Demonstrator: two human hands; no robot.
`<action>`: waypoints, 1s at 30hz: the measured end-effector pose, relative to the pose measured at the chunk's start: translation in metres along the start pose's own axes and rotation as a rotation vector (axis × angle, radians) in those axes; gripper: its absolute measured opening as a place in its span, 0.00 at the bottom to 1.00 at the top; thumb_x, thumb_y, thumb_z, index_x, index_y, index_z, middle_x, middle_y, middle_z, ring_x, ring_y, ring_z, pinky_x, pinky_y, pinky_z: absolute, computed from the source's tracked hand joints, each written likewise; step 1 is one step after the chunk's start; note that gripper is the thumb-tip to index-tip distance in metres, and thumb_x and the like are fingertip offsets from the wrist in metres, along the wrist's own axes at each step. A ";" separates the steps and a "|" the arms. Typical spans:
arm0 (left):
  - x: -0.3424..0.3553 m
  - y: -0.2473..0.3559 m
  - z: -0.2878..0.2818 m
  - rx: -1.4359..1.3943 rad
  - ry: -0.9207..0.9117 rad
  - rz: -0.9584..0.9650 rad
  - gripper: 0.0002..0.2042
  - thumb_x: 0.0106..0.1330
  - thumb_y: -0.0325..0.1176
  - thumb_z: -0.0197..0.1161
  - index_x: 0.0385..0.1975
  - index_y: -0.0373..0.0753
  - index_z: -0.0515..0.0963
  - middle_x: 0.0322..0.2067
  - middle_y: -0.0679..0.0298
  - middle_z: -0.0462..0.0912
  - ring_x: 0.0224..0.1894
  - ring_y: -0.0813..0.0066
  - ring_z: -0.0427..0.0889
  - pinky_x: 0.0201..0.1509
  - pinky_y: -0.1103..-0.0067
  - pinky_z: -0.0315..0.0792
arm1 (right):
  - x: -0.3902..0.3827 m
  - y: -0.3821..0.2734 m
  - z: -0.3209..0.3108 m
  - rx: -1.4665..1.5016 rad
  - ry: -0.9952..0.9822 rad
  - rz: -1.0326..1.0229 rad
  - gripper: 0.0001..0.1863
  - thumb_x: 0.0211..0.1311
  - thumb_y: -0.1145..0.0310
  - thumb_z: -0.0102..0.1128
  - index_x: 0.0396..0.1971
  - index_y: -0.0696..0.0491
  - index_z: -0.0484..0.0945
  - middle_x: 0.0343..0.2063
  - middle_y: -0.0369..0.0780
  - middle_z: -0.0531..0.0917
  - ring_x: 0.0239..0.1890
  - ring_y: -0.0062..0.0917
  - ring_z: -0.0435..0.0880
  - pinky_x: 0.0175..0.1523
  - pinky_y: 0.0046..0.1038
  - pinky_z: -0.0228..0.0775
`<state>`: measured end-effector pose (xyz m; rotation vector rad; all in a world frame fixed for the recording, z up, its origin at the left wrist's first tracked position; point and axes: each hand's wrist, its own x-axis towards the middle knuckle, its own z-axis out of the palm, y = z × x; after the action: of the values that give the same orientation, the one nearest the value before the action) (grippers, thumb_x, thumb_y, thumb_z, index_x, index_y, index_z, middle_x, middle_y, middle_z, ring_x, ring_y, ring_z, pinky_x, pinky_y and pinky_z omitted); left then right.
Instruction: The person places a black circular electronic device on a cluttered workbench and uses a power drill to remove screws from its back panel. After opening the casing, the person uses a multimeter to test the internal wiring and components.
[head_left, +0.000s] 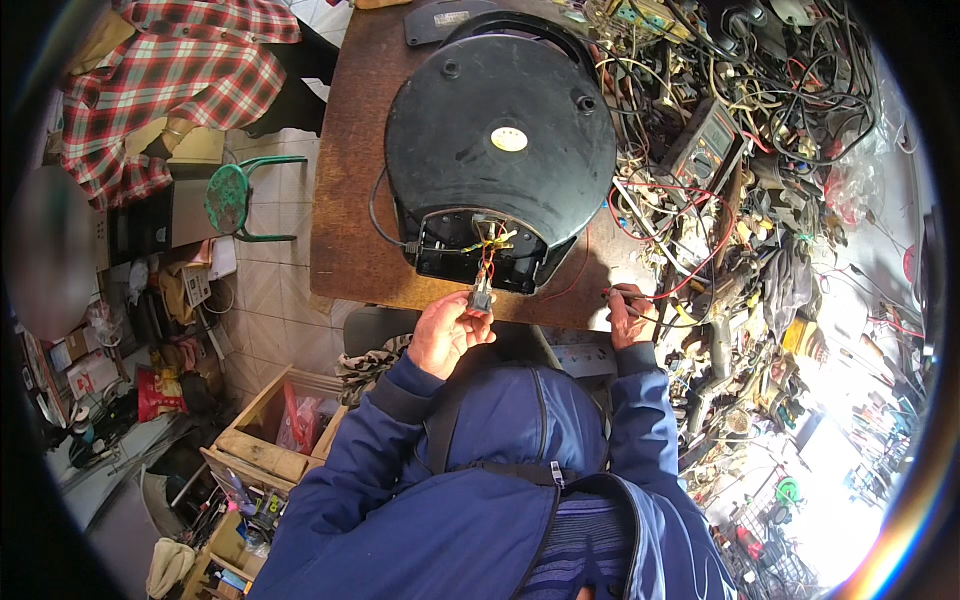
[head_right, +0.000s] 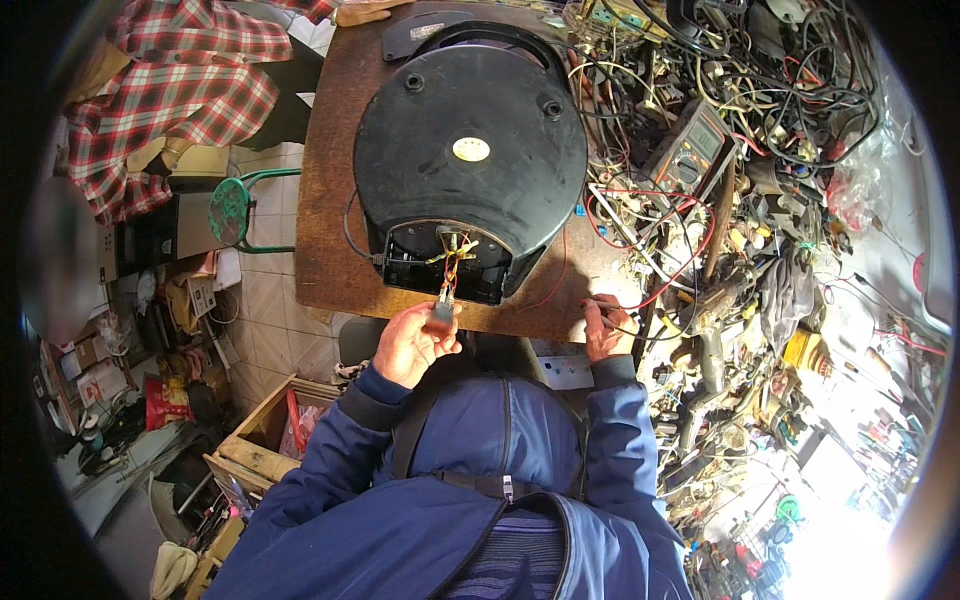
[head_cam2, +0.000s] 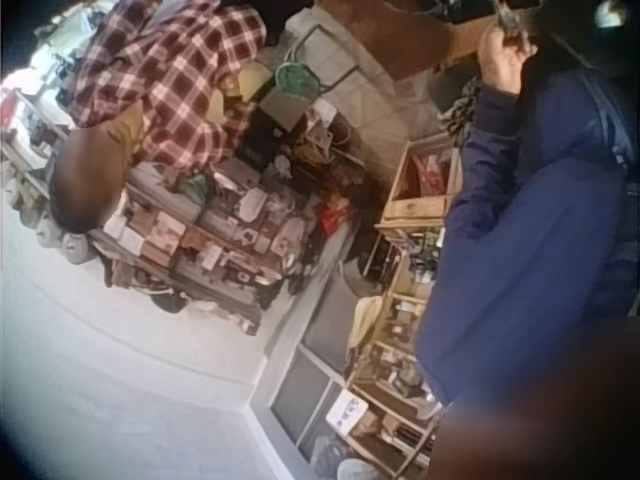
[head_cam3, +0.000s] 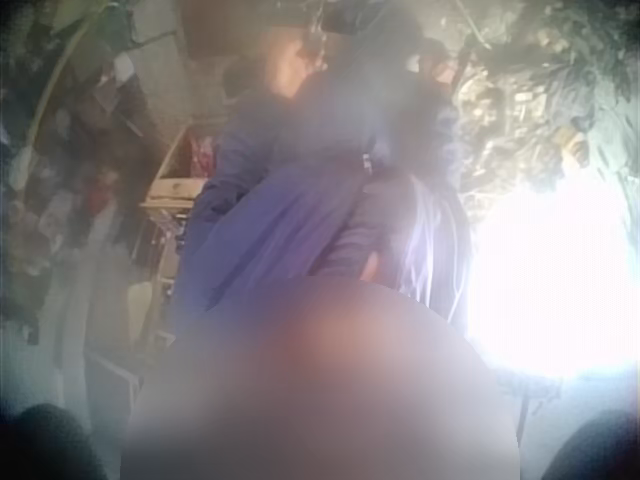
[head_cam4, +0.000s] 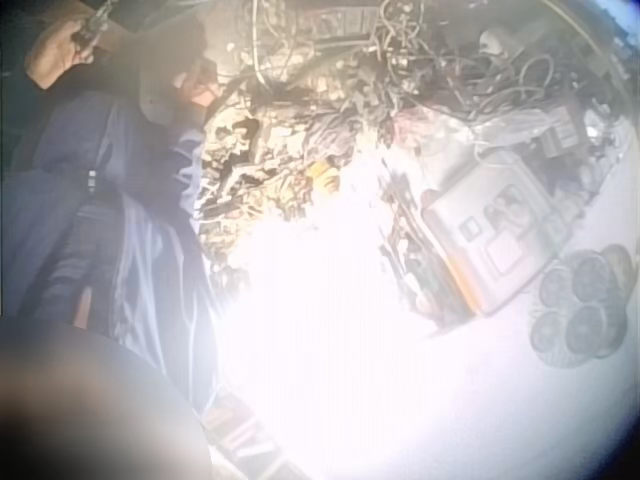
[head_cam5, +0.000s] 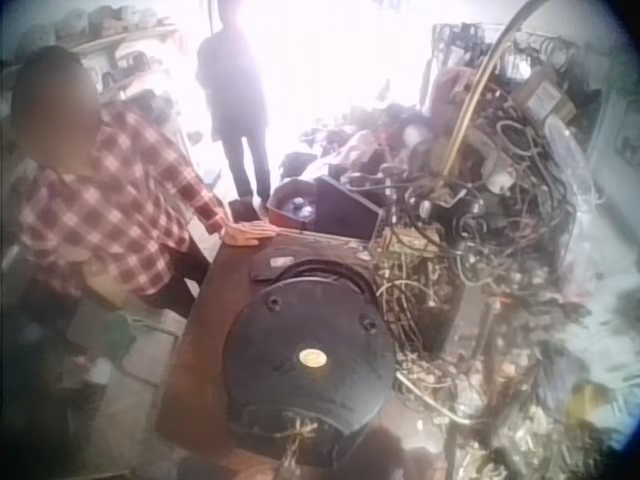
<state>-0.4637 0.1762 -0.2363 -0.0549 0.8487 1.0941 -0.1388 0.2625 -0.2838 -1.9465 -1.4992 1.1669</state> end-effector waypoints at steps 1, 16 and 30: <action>0.000 0.001 0.001 -0.018 -0.022 -0.005 0.23 0.75 0.44 0.52 0.55 0.28 0.76 0.38 0.60 0.82 0.36 0.73 0.80 0.51 0.68 0.78 | 0.000 -0.001 0.000 -0.013 -0.002 0.018 0.16 0.67 0.61 0.60 0.39 0.61 0.83 0.27 0.44 0.87 0.30 0.26 0.86 0.38 0.28 0.78; 0.006 0.002 -0.003 -0.438 -0.184 -0.227 0.23 0.73 0.41 0.52 0.57 0.27 0.71 0.37 0.62 0.80 0.31 0.77 0.76 0.55 0.68 0.75 | 0.002 0.013 0.003 0.015 0.013 0.000 0.16 0.68 0.61 0.59 0.38 0.60 0.84 0.25 0.44 0.87 0.26 0.27 0.85 0.34 0.30 0.77; 0.007 0.000 -0.004 -0.388 -0.178 -0.195 0.23 0.73 0.42 0.53 0.57 0.27 0.72 0.37 0.61 0.81 0.31 0.77 0.76 0.56 0.68 0.76 | 0.002 0.022 0.003 0.061 -0.012 -0.008 0.15 0.69 0.61 0.60 0.42 0.60 0.81 0.26 0.40 0.84 0.21 0.19 0.78 0.27 0.24 0.72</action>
<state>-0.4648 0.1797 -0.2431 -0.3527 0.4531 1.0484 -0.1287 0.2563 -0.3029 -1.8952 -1.4584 1.2088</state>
